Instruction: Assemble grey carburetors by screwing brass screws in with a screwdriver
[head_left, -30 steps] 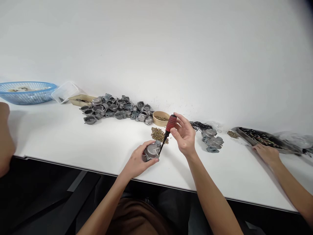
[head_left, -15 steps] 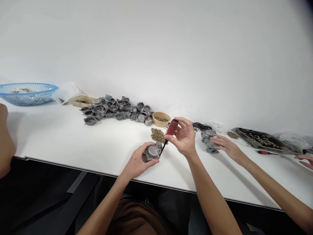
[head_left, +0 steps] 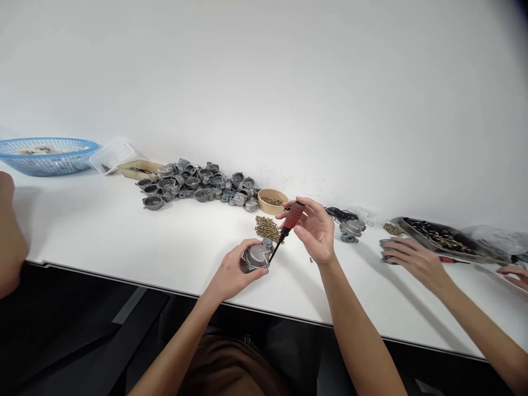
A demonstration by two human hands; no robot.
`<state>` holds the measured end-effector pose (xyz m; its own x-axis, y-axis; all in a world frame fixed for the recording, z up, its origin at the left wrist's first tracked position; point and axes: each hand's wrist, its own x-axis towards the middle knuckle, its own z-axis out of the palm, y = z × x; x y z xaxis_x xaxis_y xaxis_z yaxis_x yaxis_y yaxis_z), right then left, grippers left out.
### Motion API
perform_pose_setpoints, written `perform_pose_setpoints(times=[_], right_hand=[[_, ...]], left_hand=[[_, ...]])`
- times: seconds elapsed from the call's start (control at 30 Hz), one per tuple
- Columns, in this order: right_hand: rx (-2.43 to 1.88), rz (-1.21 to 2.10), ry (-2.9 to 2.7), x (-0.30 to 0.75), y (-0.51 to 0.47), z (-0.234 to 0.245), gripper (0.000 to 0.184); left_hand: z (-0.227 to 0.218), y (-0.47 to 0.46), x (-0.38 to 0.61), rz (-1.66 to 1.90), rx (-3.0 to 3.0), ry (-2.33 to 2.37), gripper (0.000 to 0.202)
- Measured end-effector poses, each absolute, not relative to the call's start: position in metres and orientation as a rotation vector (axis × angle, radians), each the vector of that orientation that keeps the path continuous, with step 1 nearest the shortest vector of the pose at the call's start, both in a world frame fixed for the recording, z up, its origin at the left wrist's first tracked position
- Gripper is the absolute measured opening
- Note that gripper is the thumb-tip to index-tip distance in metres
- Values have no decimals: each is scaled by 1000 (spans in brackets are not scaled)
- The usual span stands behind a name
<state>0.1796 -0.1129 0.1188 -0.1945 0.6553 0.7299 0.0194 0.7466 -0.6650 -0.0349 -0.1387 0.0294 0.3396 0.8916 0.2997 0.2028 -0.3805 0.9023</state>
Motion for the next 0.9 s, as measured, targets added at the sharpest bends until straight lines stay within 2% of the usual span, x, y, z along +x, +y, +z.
perform_pose_setpoints(times=[0.07, 0.23, 0.43, 0.7, 0.8, 0.9], right_hand=[[-537, 666, -1676, 179, -114, 119, 48], [-594, 455, -1616, 177, -111, 117, 54], [-487, 698, -1674, 178, -116, 123, 41], [-603, 510, -1606, 176, -113, 123, 59], [-570, 508, -1648, 178, -114, 121, 54], [-492, 647, -1730, 183, -115, 122, 49]], left_hand=[[30, -139, -35, 1076, 1793, 964, 52], [31, -140, -35, 1064, 1791, 959, 53], [29, -139, -35, 1081, 1812, 967, 53], [28, -138, -35, 1064, 1799, 961, 54], [28, -137, -35, 1071, 1805, 954, 54], [27, -137, -35, 1080, 1803, 959, 54]])
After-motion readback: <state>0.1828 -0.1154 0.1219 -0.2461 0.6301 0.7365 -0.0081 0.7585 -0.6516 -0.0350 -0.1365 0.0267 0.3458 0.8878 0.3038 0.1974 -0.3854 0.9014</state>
